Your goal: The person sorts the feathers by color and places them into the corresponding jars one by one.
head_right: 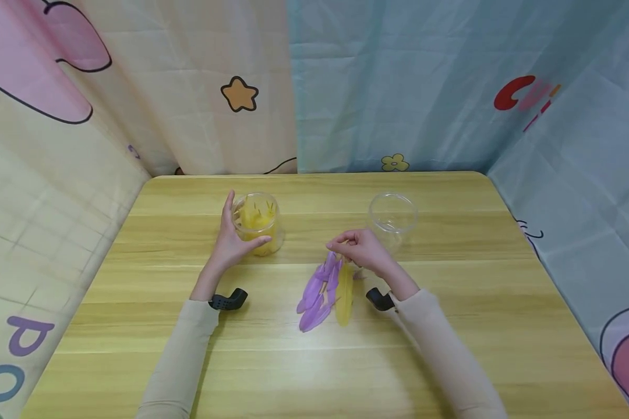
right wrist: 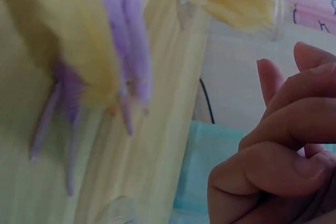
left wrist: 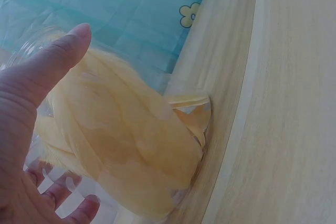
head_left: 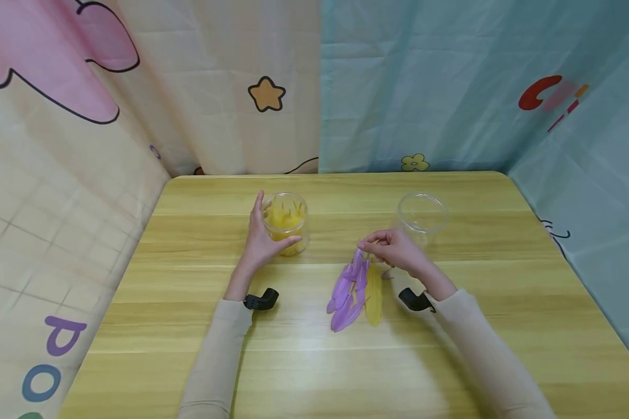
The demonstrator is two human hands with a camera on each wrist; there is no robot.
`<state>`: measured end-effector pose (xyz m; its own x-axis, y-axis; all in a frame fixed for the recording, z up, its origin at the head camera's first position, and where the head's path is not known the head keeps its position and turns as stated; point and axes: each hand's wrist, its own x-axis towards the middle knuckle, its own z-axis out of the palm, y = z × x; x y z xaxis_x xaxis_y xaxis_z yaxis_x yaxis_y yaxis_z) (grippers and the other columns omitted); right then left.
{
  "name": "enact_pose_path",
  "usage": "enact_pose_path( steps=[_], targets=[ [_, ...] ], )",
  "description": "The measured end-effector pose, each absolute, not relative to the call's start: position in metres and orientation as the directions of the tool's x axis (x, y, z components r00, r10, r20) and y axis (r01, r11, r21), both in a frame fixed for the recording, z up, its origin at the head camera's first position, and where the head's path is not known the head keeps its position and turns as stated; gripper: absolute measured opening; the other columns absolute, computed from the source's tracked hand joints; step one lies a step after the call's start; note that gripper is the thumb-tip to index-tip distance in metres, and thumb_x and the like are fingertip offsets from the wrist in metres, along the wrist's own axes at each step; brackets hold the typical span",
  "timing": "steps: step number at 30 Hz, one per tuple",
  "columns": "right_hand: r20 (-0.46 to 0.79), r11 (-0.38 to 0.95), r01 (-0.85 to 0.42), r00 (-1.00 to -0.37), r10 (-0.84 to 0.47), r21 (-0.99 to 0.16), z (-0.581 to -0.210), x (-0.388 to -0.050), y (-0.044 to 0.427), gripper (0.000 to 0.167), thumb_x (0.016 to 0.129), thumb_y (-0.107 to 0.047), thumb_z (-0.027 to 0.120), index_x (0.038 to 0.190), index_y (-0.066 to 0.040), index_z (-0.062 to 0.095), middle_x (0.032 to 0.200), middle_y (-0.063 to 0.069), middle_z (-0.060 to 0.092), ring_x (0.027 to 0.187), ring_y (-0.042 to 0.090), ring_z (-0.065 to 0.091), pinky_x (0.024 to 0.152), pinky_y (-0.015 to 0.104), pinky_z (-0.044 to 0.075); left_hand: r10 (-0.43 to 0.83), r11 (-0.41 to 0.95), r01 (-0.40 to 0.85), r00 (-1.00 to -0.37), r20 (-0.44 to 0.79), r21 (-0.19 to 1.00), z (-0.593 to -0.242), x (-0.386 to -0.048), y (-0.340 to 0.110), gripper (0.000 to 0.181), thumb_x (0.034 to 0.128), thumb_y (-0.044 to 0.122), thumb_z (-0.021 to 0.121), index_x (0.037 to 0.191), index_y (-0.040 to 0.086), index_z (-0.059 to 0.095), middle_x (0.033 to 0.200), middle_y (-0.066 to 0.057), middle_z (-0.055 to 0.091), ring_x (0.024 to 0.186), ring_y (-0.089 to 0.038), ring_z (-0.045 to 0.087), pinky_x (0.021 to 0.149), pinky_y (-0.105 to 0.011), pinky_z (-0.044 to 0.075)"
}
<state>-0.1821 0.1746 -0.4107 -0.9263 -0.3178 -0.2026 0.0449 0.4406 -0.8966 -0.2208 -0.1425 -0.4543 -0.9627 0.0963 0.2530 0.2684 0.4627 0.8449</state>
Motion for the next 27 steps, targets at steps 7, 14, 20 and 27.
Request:
enact_pose_path(
  steps=[7,14,20,27],
  targets=[
    [-0.263,0.554,0.064,-0.921,-0.288,-0.830,-0.436,-0.182,0.189,0.026,0.091,-0.026,0.065,0.094,-0.001,0.070,0.050,0.003,0.046,0.040,0.009,0.034,0.039,0.023,0.028,0.099,0.462,0.279,-0.959,0.264,0.842,-0.455,-0.221,-0.144,0.126,0.0651,0.039,0.087,0.149,0.042,-0.006,0.154,-0.012,0.012,0.138,-0.031,0.019,0.104,-0.059,0.022],
    [-0.293,0.653,0.080,-0.929,-0.225,-0.754,-0.450,-0.179,0.192,0.026,0.090,-0.028,0.066,0.080,-0.004,0.067,0.049,0.005,0.051,0.039,0.010,0.039,0.039,0.024,0.034,0.105,0.460,0.280,-0.960,0.261,0.843,-0.456,-0.222,-0.145,0.126,0.0655,0.039,0.087,0.149,0.043,-0.007,0.155,-0.009,0.011,0.138,-0.030,0.018,0.104,-0.059,0.022],
    [-0.299,0.699,0.078,-0.933,-0.200,-0.711,-0.453,-0.180,0.186,0.029,0.088,-0.032,0.068,0.073,-0.007,0.068,0.051,0.003,0.054,0.040,0.011,0.043,0.040,0.025,0.037,0.106,0.456,0.285,-0.958,0.266,0.843,-0.455,-0.223,-0.145,0.126,0.0646,0.039,0.087,0.149,0.043,-0.007,0.154,-0.013,0.013,0.137,-0.032,0.020,0.104,-0.060,0.022],
    [-0.336,0.687,0.127,-0.925,-0.179,-0.716,-0.456,-0.182,0.180,0.030,0.082,-0.032,0.074,0.069,-0.007,0.067,0.050,0.001,0.052,0.039,0.010,0.041,0.040,0.025,0.038,0.109,0.461,0.283,-0.959,0.263,0.841,-0.454,-0.222,-0.146,0.127,0.0638,0.041,0.087,0.149,0.041,-0.006,0.155,-0.009,0.011,0.138,-0.032,0.018,0.104,-0.060,0.021]
  ],
)
